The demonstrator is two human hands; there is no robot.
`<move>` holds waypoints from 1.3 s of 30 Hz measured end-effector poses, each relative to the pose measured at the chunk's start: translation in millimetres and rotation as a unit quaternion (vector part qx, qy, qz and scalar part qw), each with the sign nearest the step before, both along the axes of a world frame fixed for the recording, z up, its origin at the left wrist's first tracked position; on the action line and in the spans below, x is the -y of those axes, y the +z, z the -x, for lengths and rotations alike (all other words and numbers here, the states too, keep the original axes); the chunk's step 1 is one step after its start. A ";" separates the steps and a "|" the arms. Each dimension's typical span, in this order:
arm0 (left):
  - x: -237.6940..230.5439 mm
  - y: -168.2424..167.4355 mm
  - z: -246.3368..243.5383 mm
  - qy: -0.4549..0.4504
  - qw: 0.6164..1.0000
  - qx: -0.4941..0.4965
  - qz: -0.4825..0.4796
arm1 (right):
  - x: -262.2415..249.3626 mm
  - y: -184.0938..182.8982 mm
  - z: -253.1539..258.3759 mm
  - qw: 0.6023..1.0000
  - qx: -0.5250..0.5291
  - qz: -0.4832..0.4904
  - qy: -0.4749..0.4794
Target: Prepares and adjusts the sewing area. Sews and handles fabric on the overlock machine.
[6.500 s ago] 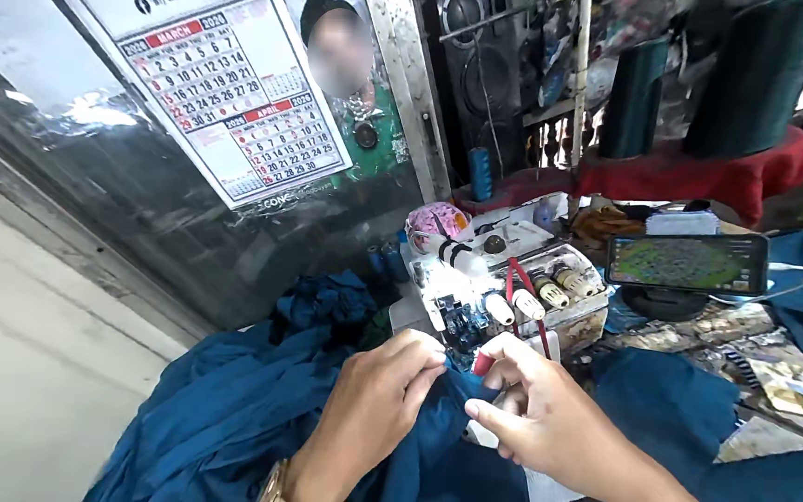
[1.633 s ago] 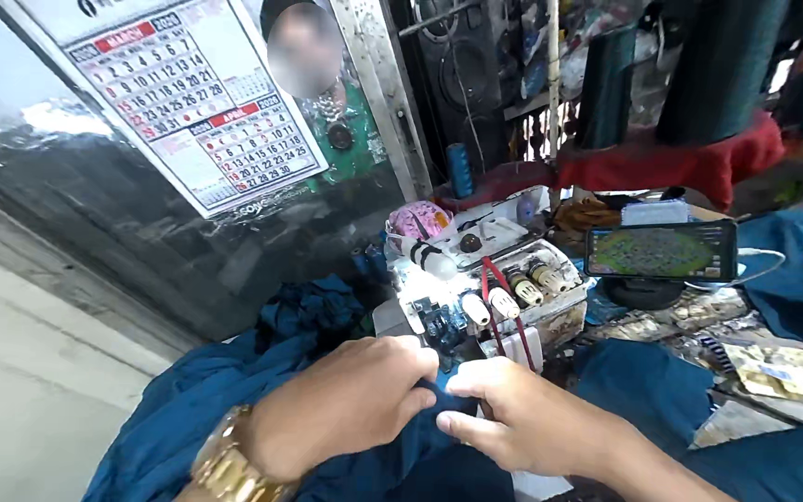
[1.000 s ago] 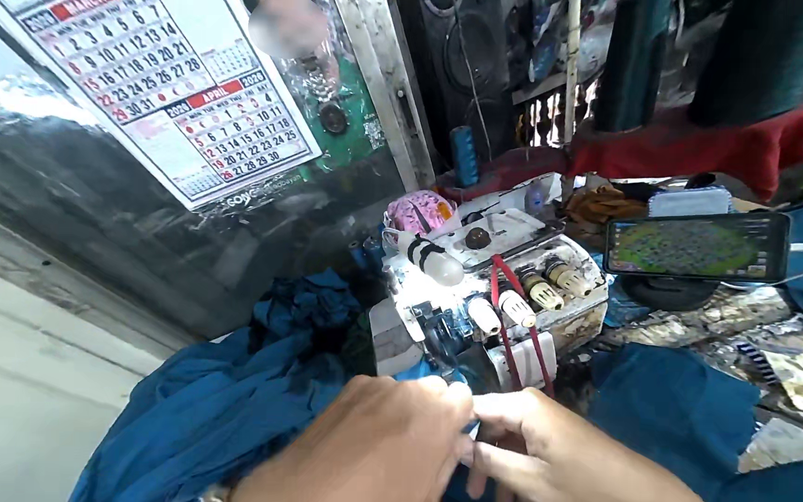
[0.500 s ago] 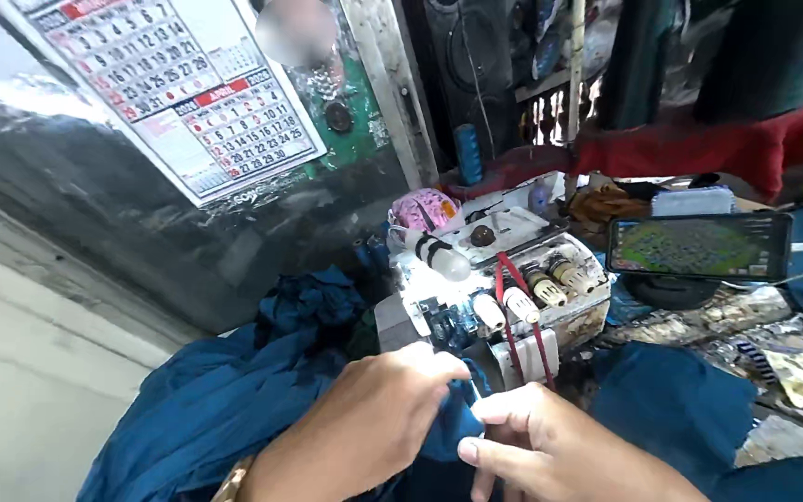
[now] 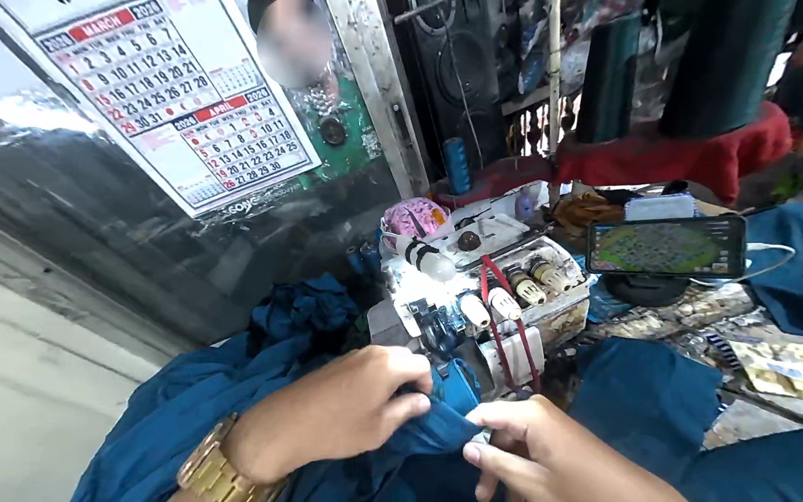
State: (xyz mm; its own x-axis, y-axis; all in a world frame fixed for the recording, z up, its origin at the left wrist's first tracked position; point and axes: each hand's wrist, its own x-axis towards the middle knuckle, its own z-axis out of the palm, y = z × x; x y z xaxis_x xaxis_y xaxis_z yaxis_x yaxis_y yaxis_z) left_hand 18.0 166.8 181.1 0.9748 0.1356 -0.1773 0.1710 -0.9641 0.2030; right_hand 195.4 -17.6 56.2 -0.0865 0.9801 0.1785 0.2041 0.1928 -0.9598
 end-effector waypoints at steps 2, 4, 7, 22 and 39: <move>2.4 -4.2 3.8 0.012 0.996 0.019 -0.085 | -7.1 3.9 -0.7 1.000 -0.013 0.004 0.004; 19.3 4.7 3.5 0.010 0.993 0.021 -0.116 | -15.2 10.9 -5.1 0.999 -0.031 0.010 0.018; 37.4 11.4 -2.1 0.004 0.996 0.019 -0.083 | -20.0 15.3 -13.3 0.996 -0.061 0.029 0.055; 30.3 -45.0 14.2 0.081 0.977 0.170 -0.096 | -15.9 -1.8 -4.9 0.997 -0.008 -0.052 -0.049; 98.4 -82.5 19.2 0.115 0.964 0.234 0.046 | 10.5 10.1 -3.7 0.962 -0.024 -0.015 -0.271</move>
State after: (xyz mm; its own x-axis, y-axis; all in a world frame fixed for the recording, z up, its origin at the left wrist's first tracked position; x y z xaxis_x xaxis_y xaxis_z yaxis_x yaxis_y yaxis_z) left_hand -1.3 68.5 98.6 0.8971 0.3625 0.2525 0.2474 -0.8857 0.3928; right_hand 199.1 -28.1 66.3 0.4446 0.8736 0.1980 0.2379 0.0979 -0.9663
